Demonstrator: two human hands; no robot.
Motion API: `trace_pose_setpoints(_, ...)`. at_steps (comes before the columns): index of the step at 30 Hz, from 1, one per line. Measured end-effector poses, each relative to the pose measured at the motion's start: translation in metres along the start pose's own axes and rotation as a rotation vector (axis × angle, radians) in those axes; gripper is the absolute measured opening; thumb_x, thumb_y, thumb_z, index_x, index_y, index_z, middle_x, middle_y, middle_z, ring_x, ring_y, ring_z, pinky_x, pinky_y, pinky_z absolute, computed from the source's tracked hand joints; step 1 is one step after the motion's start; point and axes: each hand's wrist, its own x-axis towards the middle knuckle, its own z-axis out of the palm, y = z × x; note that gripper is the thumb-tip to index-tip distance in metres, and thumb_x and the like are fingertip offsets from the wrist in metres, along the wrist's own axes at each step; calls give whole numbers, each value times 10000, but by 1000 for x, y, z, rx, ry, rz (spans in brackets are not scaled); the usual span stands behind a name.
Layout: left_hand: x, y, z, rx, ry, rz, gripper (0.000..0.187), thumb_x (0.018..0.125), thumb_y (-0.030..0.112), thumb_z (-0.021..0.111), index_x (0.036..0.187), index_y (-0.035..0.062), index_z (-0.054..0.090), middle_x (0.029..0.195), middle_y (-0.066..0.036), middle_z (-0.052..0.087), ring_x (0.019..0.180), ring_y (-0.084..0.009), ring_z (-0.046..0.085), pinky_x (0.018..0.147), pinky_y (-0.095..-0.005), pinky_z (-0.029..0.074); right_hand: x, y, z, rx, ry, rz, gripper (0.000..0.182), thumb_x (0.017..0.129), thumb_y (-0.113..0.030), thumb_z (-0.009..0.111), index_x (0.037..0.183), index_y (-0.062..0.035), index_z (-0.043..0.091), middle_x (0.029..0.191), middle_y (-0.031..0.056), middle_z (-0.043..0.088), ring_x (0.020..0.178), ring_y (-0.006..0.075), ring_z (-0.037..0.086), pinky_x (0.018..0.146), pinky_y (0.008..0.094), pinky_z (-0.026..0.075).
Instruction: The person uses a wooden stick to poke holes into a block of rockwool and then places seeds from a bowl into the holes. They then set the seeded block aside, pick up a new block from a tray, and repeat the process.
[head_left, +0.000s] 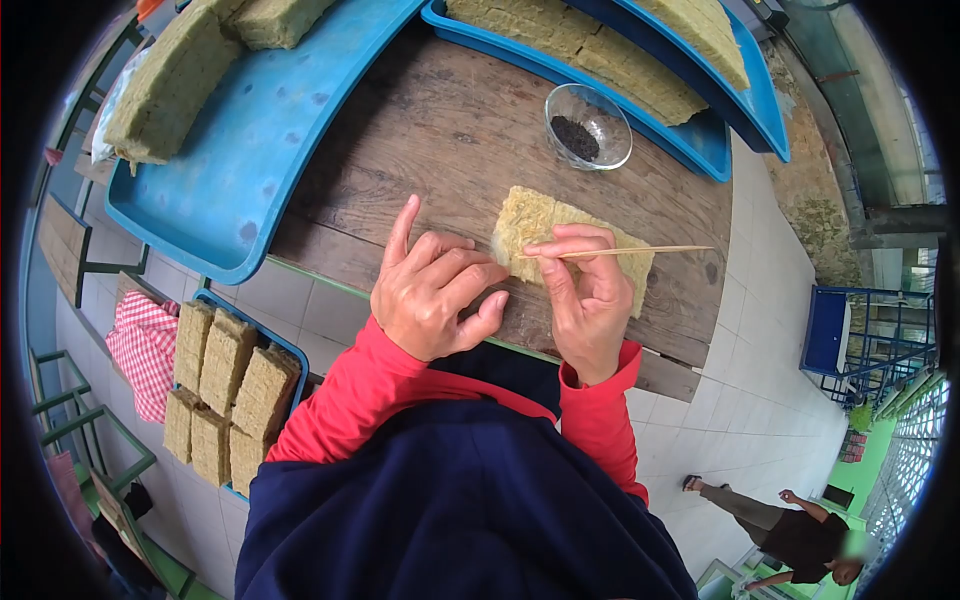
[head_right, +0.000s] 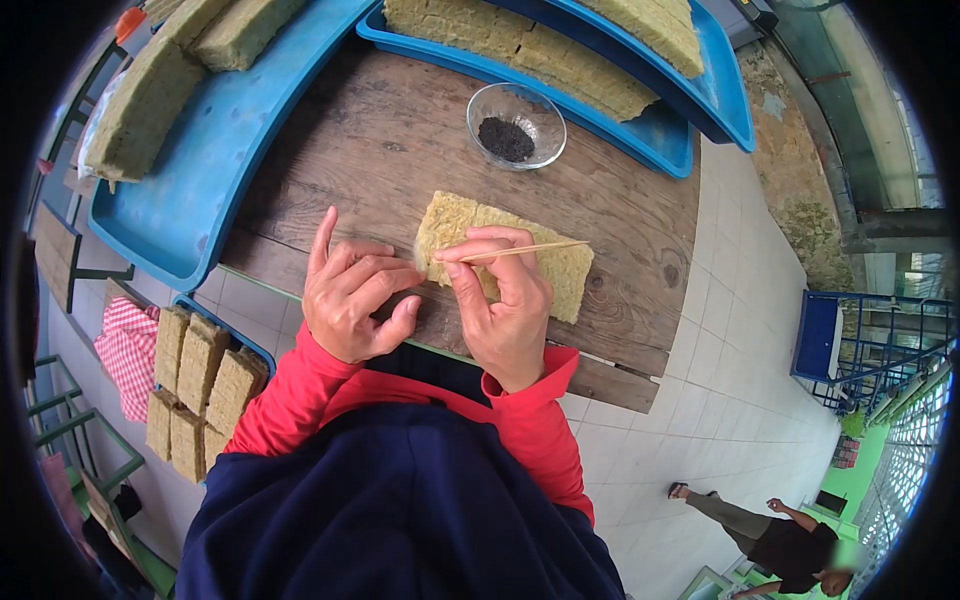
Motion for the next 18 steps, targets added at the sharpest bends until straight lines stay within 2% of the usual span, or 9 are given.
trace_pose_setpoints(6, 0, 0, 0, 3, 6, -4, 156, 656, 231, 694, 789, 149, 703, 718, 17, 623, 793, -158, 603, 1079, -530, 308, 1, -2, -3, -130, -61, -77, 78, 801, -6, 666, 852, -65, 670, 885, 77, 623, 896, 220, 614, 730, 312, 497)
trace_pose_setpoints(9, 0, 0, 0, 7, 4, -5, 162, 661, 231, 689, 800, 150, 703, 731, 19, 626, 797, -159, 603, 1079, -528, 308, 0, -4, -7, 2, -22, 12, 76, 815, 12, 643, 873, -38, 647, 888, 65, 628, 899, 215, 615, 786, 312, 480)
trace_pose_setpoints(11, 0, 0, 0, 10, 1, -2, 169, 666, 232, 684, 813, 150, 703, 743, 20, 628, 802, -161, 603, 1079, -526, 307, 0, -5, -18, 110, 48, 1, 79, 848, 18, 606, 923, -7, 608, 903, 73, 633, 904, 195, 611, 858, 315, 453)
trace_pose_setpoints(12, 0, 0, -1, 5, 19, -1, 183, 673, 232, 676, 832, 146, 700, 764, 16, 630, 816, -168, 603, 1079, -524, 306, 0, -10, -22, 197, 102, 24, 117, 900, -20, 560, 1010, 20, 553, 916, 94, 628, 907, 167, 600, 895, 311, 437)
trace_pose_setpoints(18, 0, -1, -3, -60, 51, 1, 208, 707, 241, 660, 882, 133, 690, 837, -10, 631, 868, -192, 606, 1079, -519, 303, -9, 4, -69, 149, 371, 0, 208, 954, -85, 494, 1127, 29, 488, 891, 101, 607, 877, 150, 590, 884, 301, 447)
